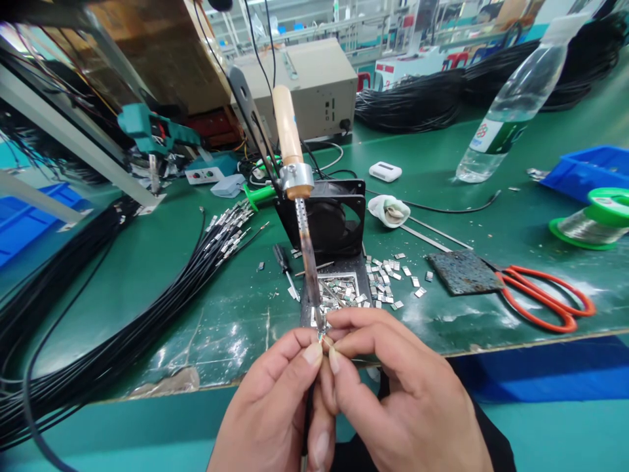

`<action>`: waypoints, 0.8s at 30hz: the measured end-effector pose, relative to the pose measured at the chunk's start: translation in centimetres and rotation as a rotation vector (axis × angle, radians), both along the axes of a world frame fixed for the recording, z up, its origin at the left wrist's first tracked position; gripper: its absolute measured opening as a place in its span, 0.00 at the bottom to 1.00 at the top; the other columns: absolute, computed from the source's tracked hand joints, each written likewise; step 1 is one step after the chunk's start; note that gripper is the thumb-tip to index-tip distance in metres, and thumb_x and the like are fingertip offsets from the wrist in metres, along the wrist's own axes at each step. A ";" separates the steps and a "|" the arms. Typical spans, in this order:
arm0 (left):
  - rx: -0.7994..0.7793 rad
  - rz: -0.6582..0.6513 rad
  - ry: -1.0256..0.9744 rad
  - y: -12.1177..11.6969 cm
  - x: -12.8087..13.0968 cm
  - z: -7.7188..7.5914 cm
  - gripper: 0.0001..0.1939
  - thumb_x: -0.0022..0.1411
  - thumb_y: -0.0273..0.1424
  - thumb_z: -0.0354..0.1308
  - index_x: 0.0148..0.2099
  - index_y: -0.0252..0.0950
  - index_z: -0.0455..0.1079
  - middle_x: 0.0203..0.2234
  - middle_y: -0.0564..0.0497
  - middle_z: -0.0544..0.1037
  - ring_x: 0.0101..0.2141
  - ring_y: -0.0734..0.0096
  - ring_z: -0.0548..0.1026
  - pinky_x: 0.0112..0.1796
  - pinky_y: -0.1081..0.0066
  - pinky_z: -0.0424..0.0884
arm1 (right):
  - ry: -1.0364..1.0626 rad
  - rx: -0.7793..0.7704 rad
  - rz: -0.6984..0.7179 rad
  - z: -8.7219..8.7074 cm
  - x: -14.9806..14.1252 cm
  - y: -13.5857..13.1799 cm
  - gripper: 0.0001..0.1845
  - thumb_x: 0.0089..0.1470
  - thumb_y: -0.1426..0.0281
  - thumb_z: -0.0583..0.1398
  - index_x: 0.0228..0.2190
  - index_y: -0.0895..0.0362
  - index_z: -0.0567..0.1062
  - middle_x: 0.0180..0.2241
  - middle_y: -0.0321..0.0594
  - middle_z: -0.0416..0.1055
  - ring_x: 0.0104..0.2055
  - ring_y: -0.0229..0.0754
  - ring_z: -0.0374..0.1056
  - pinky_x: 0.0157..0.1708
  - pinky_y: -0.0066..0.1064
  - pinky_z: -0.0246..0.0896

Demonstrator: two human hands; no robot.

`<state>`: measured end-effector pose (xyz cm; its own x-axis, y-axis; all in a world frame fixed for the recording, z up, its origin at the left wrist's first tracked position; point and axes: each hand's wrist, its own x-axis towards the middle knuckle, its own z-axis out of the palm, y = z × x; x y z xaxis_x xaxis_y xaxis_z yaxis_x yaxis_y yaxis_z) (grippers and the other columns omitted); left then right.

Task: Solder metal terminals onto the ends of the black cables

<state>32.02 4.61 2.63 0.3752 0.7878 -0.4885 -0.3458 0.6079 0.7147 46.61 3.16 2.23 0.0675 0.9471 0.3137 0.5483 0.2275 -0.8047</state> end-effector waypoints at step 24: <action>-0.015 -0.113 0.123 -1.4 -1.0 0.0 0.25 0.60 0.51 0.64 0.38 0.34 0.64 0.20 0.55 0.72 0.14 0.85 0.62 0.18 0.81 0.54 | 0.196 -0.009 -0.014 -1.5 0.3 -1.5 0.08 0.58 0.66 0.65 0.27 0.48 0.81 0.38 0.33 0.83 0.35 0.36 0.82 0.35 0.13 0.73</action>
<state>31.01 3.19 2.60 0.3975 0.7363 -0.5476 -0.1851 0.6488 0.7381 46.88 1.67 0.76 0.1395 0.9485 0.2845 0.3840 0.2130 -0.8984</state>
